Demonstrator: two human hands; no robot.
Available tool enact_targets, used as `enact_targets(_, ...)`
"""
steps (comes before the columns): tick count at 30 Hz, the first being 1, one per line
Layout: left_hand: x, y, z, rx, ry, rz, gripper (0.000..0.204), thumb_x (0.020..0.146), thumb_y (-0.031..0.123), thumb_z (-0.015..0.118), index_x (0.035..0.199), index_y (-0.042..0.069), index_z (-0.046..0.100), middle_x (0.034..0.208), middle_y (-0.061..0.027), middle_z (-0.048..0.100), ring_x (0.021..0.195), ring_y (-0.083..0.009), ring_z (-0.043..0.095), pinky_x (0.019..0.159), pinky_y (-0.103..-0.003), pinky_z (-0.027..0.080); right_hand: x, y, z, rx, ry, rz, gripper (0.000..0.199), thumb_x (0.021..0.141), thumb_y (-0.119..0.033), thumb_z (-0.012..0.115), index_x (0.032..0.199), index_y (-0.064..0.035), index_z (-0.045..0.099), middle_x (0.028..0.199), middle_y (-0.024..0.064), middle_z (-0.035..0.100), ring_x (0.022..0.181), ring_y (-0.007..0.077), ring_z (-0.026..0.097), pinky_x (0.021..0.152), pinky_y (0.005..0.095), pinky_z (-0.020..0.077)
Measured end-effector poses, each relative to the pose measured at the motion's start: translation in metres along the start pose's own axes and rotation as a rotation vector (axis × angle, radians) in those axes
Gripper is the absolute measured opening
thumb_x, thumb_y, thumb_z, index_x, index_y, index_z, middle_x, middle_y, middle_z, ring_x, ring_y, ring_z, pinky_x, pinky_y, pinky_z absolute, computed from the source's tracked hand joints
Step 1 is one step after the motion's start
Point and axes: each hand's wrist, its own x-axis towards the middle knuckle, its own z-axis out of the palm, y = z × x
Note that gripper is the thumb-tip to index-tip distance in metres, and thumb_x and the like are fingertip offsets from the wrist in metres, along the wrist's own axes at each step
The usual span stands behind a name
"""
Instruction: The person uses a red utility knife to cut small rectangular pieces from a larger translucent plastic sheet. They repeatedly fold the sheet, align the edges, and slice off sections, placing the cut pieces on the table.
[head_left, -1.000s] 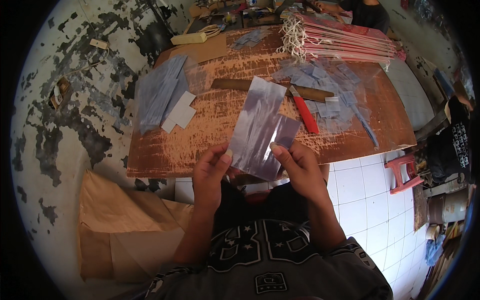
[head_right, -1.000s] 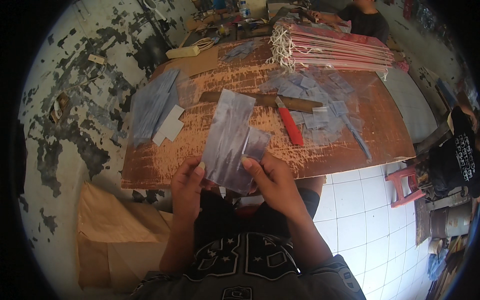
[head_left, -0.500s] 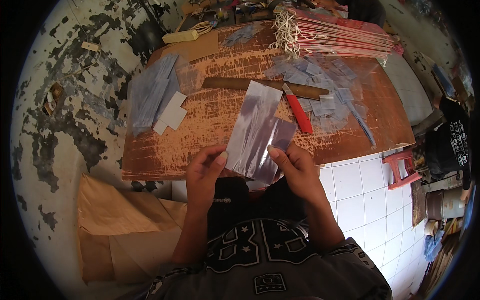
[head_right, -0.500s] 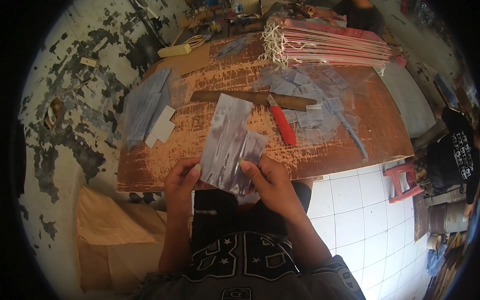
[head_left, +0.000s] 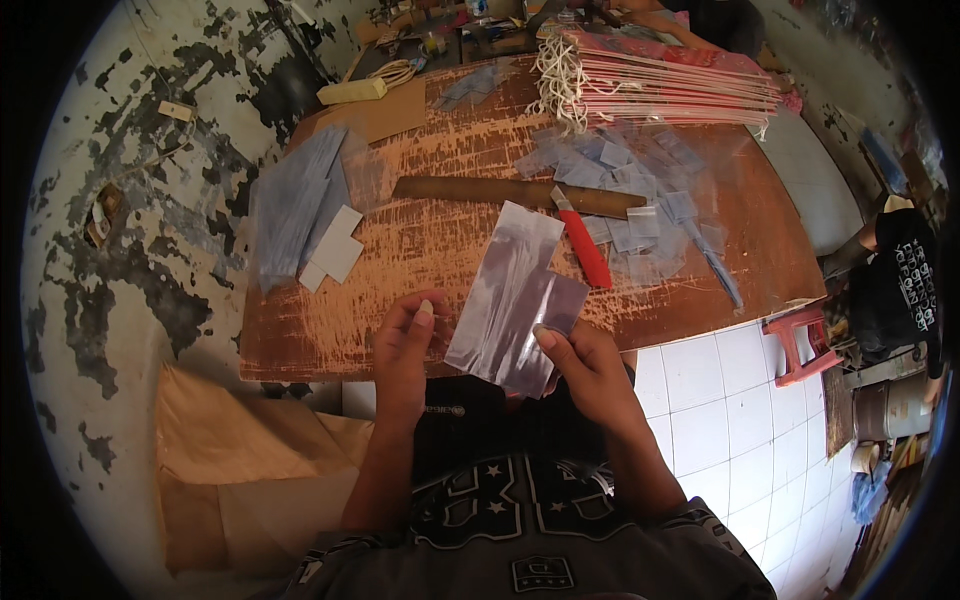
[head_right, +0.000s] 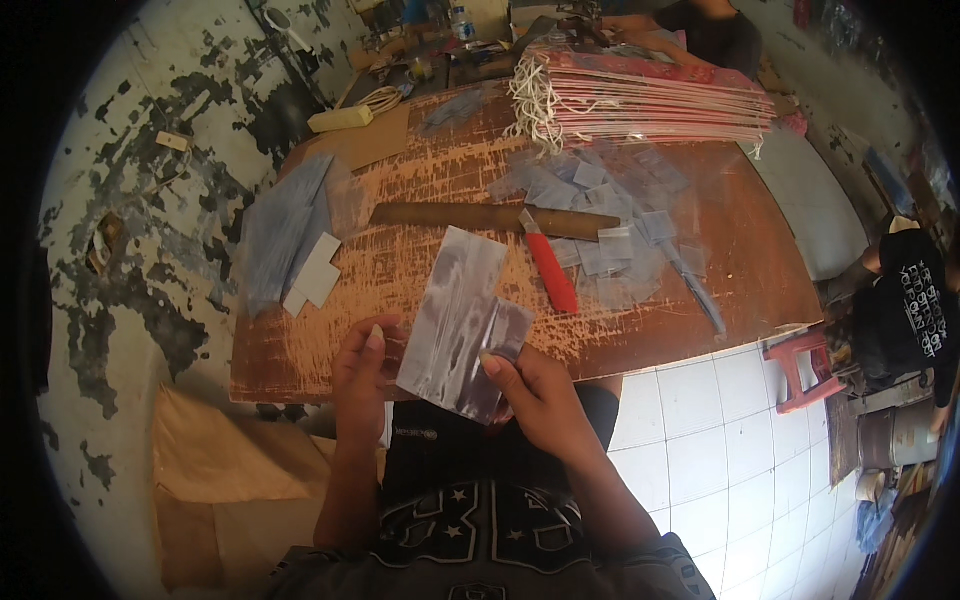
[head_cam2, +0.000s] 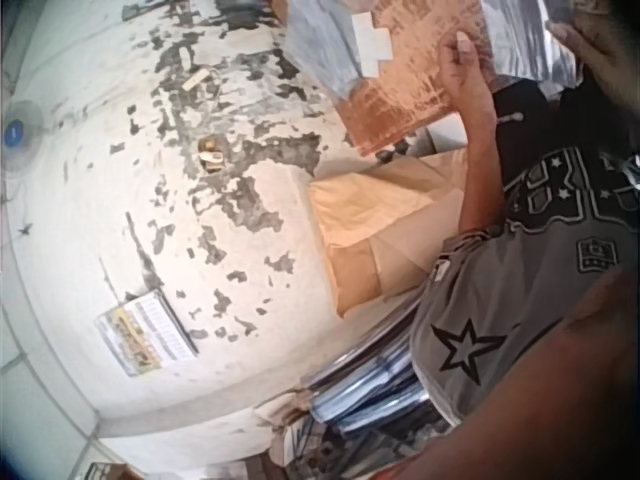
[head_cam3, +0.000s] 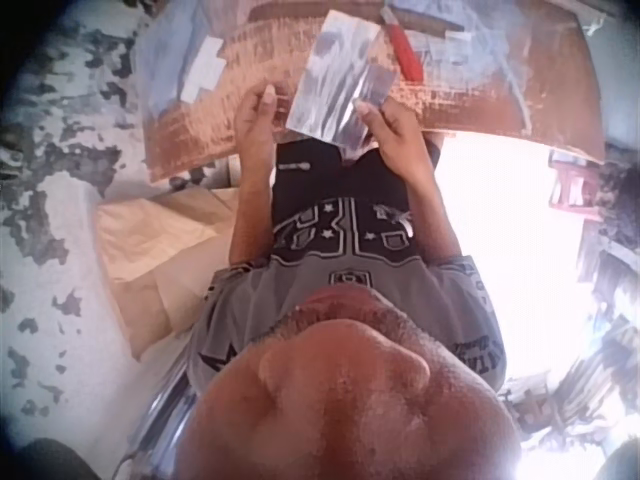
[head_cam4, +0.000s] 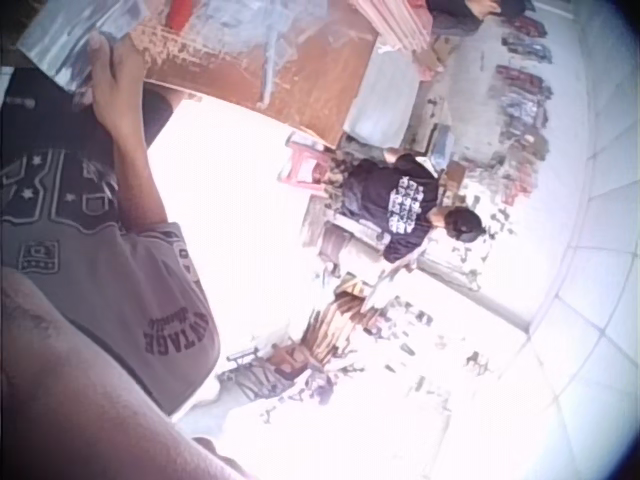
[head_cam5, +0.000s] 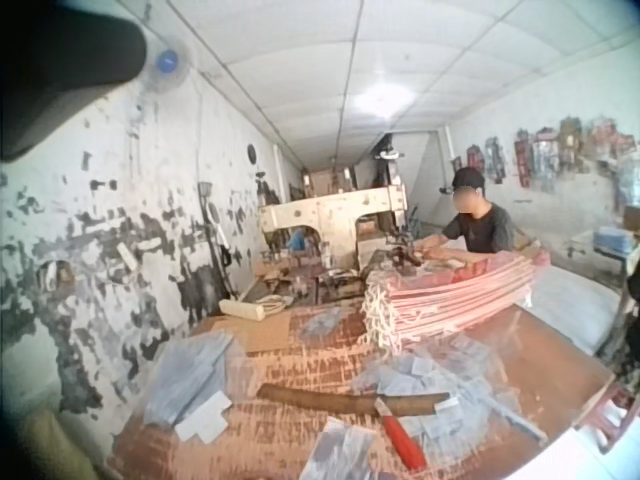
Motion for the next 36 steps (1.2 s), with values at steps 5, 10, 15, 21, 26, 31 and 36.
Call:
enact_targets(5,0.01,-0.002,0.008,-0.13,-0.143,-0.157,0.061,0.111,0.05,0.047,0.139,-0.003,0.058,0.126,-0.0103,0.069,0.113,-0.0187,0.067,0.102,-0.035,0.052,0.005,0.001,-0.002,0.059,-0.034,0.031,0.039,0.109,-0.037,0.059,0.102,0.0008,0.066,0.078,0.0016,0.066,0.067,0.0077,0.064,0.06,0.0255,0.0515)
enact_targets(10,0.023,-0.014,-0.009,-0.463,-0.331,-0.412,0.075,0.109,0.056,0.045,0.149,-0.008,0.047,0.135,-0.016,0.066,0.126,-0.0264,0.063,0.111,-0.04,0.047,0.007,-0.003,0.001,0.094,-0.064,0.065,0.04,0.109,-0.039,0.06,0.101,-0.0002,0.065,0.079,0.0029,0.067,0.067,0.0098,0.067,0.061,0.026,0.0545)
enact_targets(15,0.032,-0.008,-0.004,-0.386,-0.403,-0.351,0.066,0.109,0.048,0.05,0.145,-0.008,0.05,0.132,-0.0154,0.067,0.121,-0.0231,0.065,0.107,-0.039,0.05,0.01,0.005,-0.005,0.065,-0.068,0.079,0.04,0.109,-0.039,0.06,0.102,-0.0005,0.065,0.078,0.0025,0.067,0.067,0.0096,0.066,0.06,0.0257,0.0541)
enact_targets(21,0.047,0.007,0.003,-0.277,-0.38,-0.394,0.043,0.112,0.032,0.051,0.134,-0.004,0.059,0.121,-0.0108,0.07,0.107,-0.016,0.068,0.096,-0.033,0.054,0.006,0.005,-0.001,0.021,-0.037,0.087,0.04,0.109,-0.039,0.059,0.102,0.0,0.065,0.076,0.0022,0.066,0.066,0.0099,0.066,0.059,0.0254,0.0535)
enact_targets(26,0.058,0.004,-0.001,-0.075,-0.426,-0.405,0.035,0.111,0.029,0.054,0.122,-0.001,0.067,0.111,-0.0058,0.071,0.1,-0.011,0.067,0.09,-0.03,0.054,0.004,0.005,0.007,-0.018,0.007,0.071,0.038,0.109,-0.036,0.059,0.105,0.0011,0.066,0.077,0.0026,0.067,0.066,0.0102,0.066,0.058,0.0254,0.0531)
enact_targets(31,0.071,0.015,0.011,0.093,-0.459,-0.356,0.035,0.111,0.031,0.055,0.11,0.0,0.07,0.094,-0.0013,0.07,0.086,-0.0072,0.063,0.078,-0.027,0.052,0.009,0.006,0.02,0.002,0.035,0.06,0.037,0.11,-0.034,0.057,0.116,0.0014,0.065,0.081,0.0023,0.068,0.067,0.0088,0.065,0.06,0.0248,0.0528)
enact_targets(36,0.086,-0.002,-0.012,0.36,-0.427,-0.101,0.039,0.111,0.034,0.053,0.107,-0.002,0.069,0.08,-0.0001,0.062,0.073,-0.0067,0.054,0.068,-0.028,0.047,0.026,0.012,0.046,-0.055,0.084,0.029,0.039,0.111,-0.034,0.056,0.121,0.0024,0.064,0.081,0.0016,0.067,0.068,0.0071,0.063,0.06,0.0249,0.0518)
